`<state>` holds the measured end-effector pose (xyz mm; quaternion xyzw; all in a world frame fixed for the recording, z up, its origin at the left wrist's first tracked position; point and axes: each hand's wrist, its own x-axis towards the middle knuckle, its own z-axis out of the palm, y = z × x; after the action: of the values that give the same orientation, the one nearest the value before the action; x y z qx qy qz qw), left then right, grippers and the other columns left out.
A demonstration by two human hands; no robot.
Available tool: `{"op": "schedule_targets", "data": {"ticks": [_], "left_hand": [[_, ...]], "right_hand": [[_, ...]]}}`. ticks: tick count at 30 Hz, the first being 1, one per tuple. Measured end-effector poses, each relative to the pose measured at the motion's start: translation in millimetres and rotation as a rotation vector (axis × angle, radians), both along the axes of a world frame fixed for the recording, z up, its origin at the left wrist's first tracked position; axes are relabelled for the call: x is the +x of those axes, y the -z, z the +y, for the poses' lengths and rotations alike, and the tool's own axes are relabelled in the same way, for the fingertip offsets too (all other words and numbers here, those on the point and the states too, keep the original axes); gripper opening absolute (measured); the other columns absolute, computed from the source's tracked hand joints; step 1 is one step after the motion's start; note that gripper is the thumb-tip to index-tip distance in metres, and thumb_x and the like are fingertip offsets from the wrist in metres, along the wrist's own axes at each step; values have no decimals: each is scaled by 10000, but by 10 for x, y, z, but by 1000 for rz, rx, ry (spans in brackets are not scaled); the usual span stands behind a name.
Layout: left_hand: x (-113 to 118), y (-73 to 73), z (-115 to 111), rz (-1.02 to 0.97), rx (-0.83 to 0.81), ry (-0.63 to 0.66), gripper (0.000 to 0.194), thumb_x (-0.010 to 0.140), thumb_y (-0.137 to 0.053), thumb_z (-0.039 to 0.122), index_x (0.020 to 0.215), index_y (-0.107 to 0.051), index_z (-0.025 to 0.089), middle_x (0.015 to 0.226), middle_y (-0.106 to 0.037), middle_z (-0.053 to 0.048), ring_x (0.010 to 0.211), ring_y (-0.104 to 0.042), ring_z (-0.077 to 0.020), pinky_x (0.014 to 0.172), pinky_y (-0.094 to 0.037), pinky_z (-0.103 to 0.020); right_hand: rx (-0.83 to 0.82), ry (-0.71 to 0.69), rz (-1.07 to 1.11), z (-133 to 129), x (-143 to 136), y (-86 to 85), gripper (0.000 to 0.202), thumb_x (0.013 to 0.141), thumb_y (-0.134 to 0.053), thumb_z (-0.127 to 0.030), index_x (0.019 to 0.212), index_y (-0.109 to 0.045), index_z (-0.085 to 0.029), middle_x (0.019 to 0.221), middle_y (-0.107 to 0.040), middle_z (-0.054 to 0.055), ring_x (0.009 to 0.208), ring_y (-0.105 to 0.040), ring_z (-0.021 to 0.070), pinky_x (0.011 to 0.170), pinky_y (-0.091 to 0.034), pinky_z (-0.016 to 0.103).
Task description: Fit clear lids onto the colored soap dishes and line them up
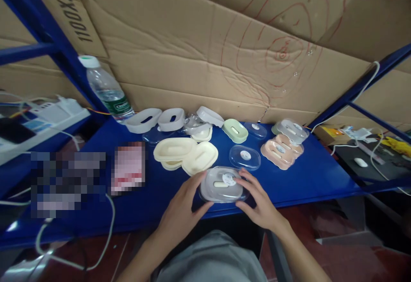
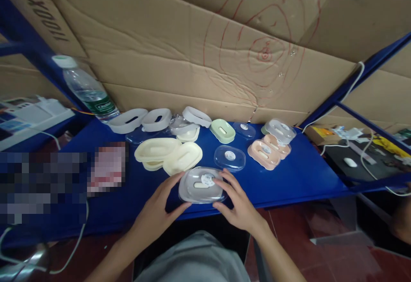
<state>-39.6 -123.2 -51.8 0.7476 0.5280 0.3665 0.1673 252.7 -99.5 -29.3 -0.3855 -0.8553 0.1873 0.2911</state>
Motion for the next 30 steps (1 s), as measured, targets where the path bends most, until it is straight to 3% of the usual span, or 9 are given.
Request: {"op": "schedule_targets", "data": {"ticks": [5, 11, 17, 24, 30], "left_hand": [[-27, 2, 13, -46, -33, 25, 760, 940, -739, 342, 1583, -335, 374, 1578, -536, -90, 1416, -578, -296, 1162, -513, -490], [-95, 8, 28, -65, -36, 29, 706, 917, -767, 339, 1530, -419, 386, 1505, -567, -73, 1387, -592, -288, 1165, -509, -494], [-155, 45, 75, -59, -22, 23, 636, 877, -806, 336, 1453, -539, 375, 1474, -598, -57, 1358, -626, -284, 1142, -535, -475], [-161, 114, 77, -85, 31, 14, 569, 837, -842, 352, 1353, -605, 334, 1439, -667, -55, 1315, -672, -280, 1108, -567, -465], [-128, 34, 43, -104, 13, 14, 601, 843, -841, 310, 1378, -570, 340, 1457, -650, -49, 1343, -648, -269, 1141, -540, -468]], "right_hand": [[14, -128, -125, 104, -76, -84, 562, 1051, -598, -347, 1593, -455, -314, 1697, -353, 105, 1609, -274, 311, 1264, -372, 538], [73, -124, -181, 161, -184, -59, 657, 980, -713, -458, 1573, -483, -294, 1647, -419, 138, 1585, -325, 329, 1233, -427, 541], [140, -131, -282, 155, -222, -164, 674, 998, -697, -408, 1611, -434, -311, 1642, -436, 138, 1582, -333, 318, 1240, -421, 541], [134, -190, -184, 166, -166, -143, 654, 991, -713, -369, 1592, -466, -294, 1670, -386, 137, 1610, -258, 317, 1254, -386, 545], [110, -195, -146, 176, -166, -83, 606, 1024, -659, -368, 1593, -459, -313, 1687, -352, 123, 1608, -257, 323, 1261, -364, 570]]}}
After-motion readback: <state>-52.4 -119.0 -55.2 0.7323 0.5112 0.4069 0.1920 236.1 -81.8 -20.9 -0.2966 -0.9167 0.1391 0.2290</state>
